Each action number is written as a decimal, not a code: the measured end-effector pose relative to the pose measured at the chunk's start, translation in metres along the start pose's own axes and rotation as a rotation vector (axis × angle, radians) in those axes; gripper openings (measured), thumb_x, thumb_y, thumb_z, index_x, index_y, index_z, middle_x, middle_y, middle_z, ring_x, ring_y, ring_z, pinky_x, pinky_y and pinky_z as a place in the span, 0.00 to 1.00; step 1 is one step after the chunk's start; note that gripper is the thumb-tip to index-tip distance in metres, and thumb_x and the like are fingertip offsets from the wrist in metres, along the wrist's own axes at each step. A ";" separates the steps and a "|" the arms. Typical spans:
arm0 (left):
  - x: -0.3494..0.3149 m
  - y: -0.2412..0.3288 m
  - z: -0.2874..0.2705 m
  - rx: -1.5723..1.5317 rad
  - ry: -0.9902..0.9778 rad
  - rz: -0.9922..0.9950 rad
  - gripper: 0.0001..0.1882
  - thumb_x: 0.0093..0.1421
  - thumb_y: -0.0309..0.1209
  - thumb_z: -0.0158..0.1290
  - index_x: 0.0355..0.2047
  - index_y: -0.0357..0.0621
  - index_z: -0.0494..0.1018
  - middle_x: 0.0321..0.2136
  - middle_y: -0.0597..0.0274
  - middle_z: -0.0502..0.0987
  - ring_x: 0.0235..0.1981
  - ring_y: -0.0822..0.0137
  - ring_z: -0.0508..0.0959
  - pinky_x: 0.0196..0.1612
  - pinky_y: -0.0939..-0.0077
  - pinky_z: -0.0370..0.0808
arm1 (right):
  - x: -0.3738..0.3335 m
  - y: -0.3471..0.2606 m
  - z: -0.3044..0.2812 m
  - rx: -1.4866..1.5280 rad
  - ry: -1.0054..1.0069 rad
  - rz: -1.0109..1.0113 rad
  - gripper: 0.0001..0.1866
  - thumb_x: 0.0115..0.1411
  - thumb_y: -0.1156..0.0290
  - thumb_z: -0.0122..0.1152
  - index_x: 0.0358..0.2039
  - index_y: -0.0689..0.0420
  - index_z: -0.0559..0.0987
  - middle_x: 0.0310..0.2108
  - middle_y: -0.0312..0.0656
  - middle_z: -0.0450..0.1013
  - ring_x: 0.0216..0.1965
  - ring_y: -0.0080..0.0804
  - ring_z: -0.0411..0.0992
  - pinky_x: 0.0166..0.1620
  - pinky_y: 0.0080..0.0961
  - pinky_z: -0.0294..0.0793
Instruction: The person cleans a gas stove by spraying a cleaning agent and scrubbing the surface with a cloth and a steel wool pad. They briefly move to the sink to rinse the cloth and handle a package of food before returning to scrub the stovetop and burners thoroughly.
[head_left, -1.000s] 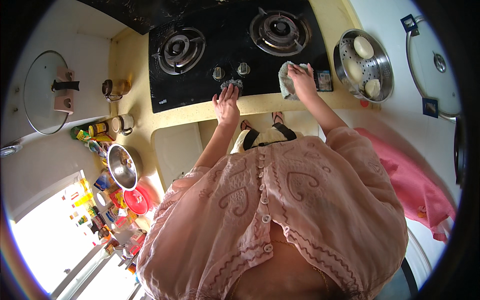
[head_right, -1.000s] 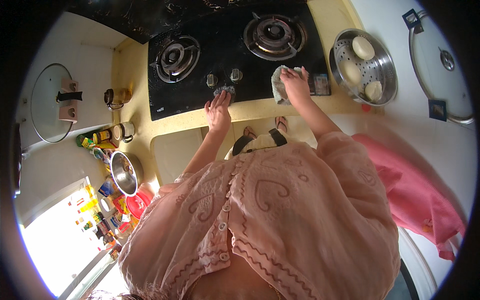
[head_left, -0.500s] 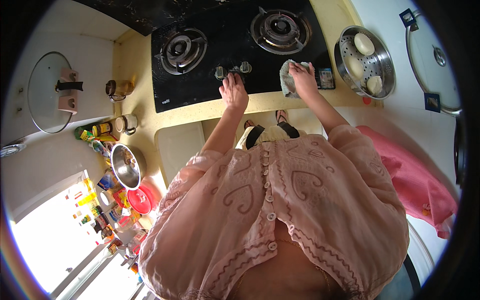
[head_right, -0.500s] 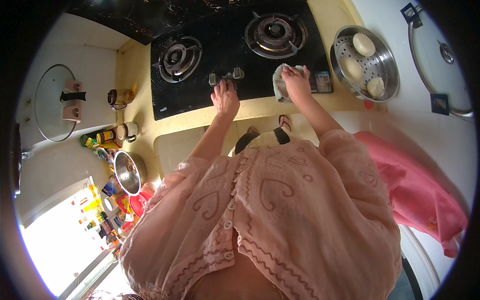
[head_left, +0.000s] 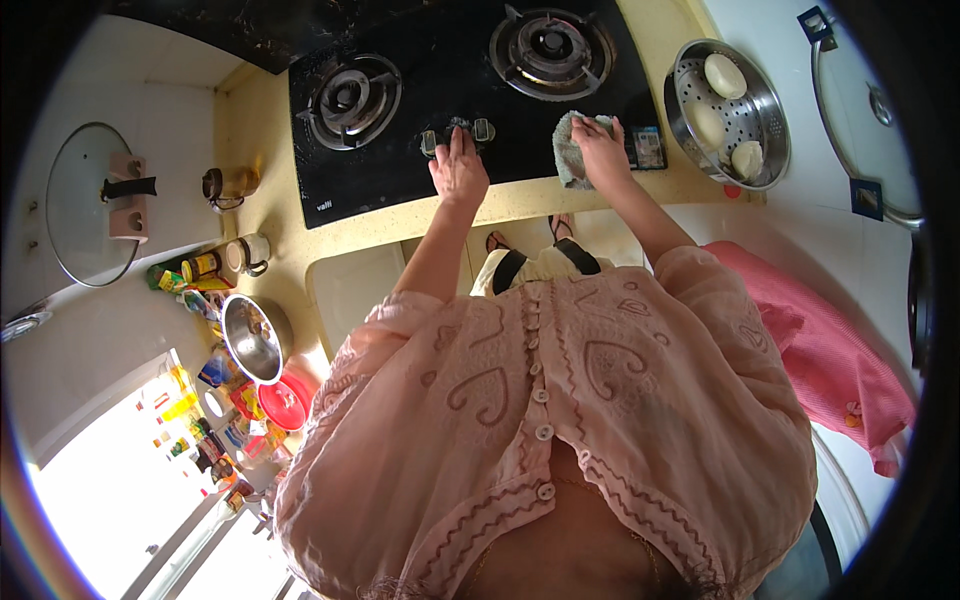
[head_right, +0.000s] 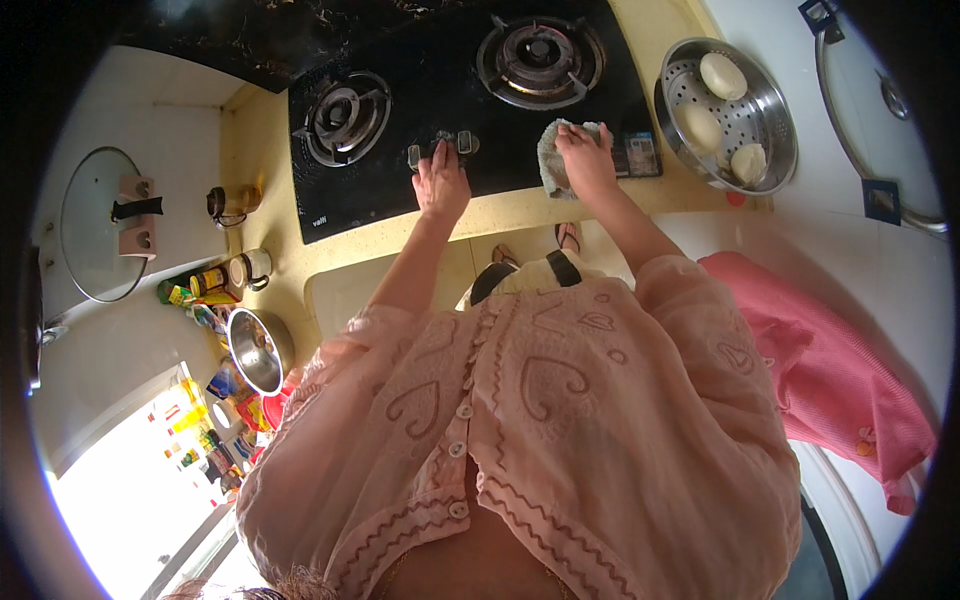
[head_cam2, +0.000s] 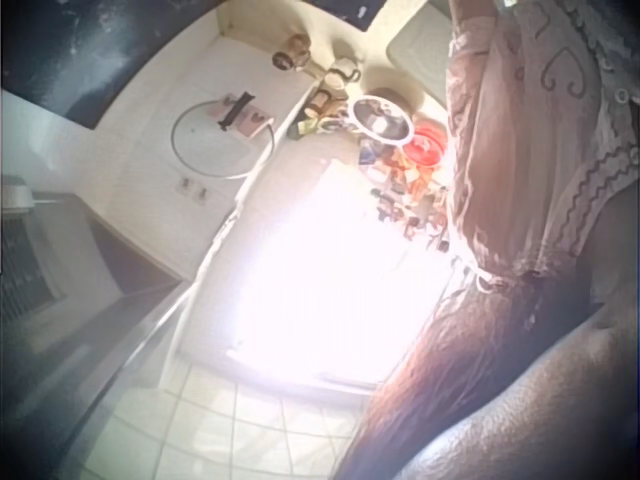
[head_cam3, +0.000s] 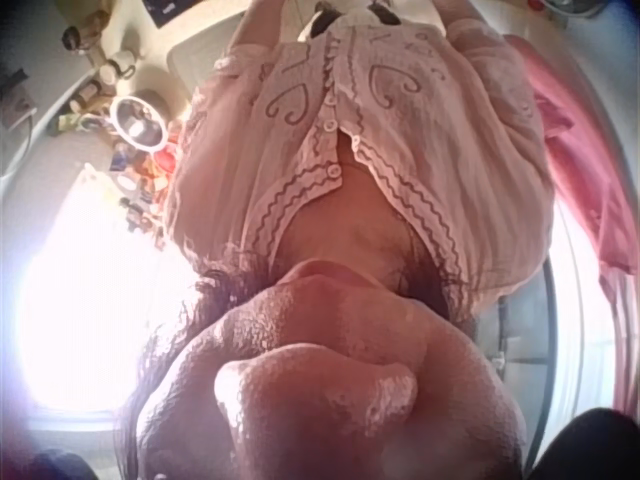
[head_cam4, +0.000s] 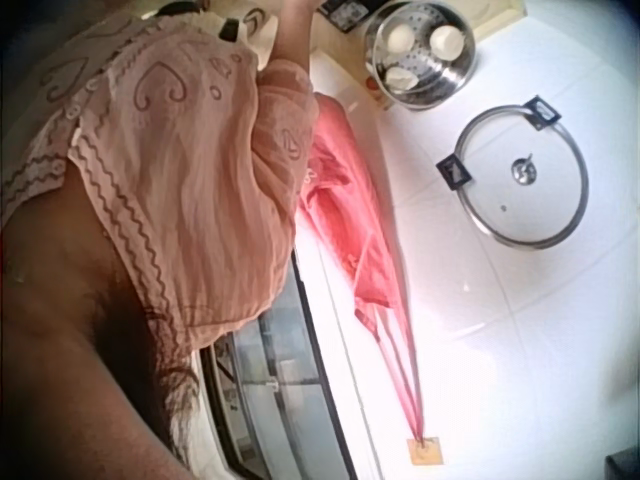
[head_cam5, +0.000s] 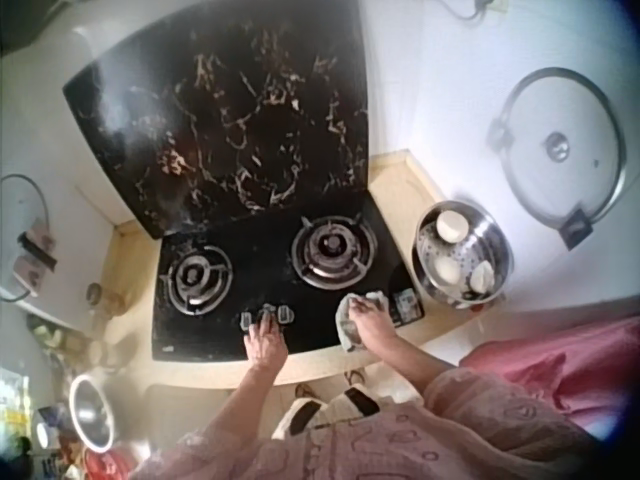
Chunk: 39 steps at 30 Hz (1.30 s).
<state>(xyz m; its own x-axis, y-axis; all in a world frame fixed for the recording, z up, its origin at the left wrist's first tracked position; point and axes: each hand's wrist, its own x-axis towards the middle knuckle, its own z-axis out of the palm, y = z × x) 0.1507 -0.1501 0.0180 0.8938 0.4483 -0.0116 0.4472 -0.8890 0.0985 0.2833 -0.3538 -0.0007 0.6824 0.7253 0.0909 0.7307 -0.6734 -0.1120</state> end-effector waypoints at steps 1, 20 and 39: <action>0.007 -0.002 0.001 0.006 -0.022 -0.009 0.27 0.50 0.33 0.47 0.52 0.43 0.60 0.54 0.64 0.59 0.47 0.57 0.63 0.43 0.61 0.64 | 0.000 -0.001 -0.001 -0.013 -0.005 -0.001 0.17 0.55 0.73 0.40 0.45 0.55 0.67 0.47 0.35 0.67 0.54 0.28 0.60 0.59 0.47 0.43; -0.028 0.000 -0.004 -0.023 -0.126 0.011 0.26 0.50 0.29 0.46 0.53 0.48 0.60 0.56 0.69 0.57 0.47 0.60 0.63 0.44 0.60 0.63 | 0.001 0.002 0.003 0.028 0.016 0.014 0.16 0.55 0.73 0.39 0.45 0.55 0.67 0.46 0.36 0.68 0.53 0.28 0.61 0.58 0.47 0.44; -0.021 0.042 0.006 -0.068 -0.088 0.067 0.26 0.49 0.31 0.47 0.51 0.48 0.61 0.55 0.70 0.59 0.47 0.63 0.63 0.43 0.63 0.62 | 0.000 0.001 -0.001 -0.029 -0.010 -0.040 0.14 0.55 0.73 0.40 0.44 0.56 0.66 0.48 0.35 0.66 0.53 0.27 0.60 0.57 0.48 0.45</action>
<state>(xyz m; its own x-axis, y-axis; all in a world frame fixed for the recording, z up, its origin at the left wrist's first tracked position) 0.1514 -0.1977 0.0162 0.9223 0.3758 -0.0898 0.3860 -0.9068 0.1694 0.2842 -0.3541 -0.0001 0.6523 0.7532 0.0849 0.7579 -0.6474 -0.0798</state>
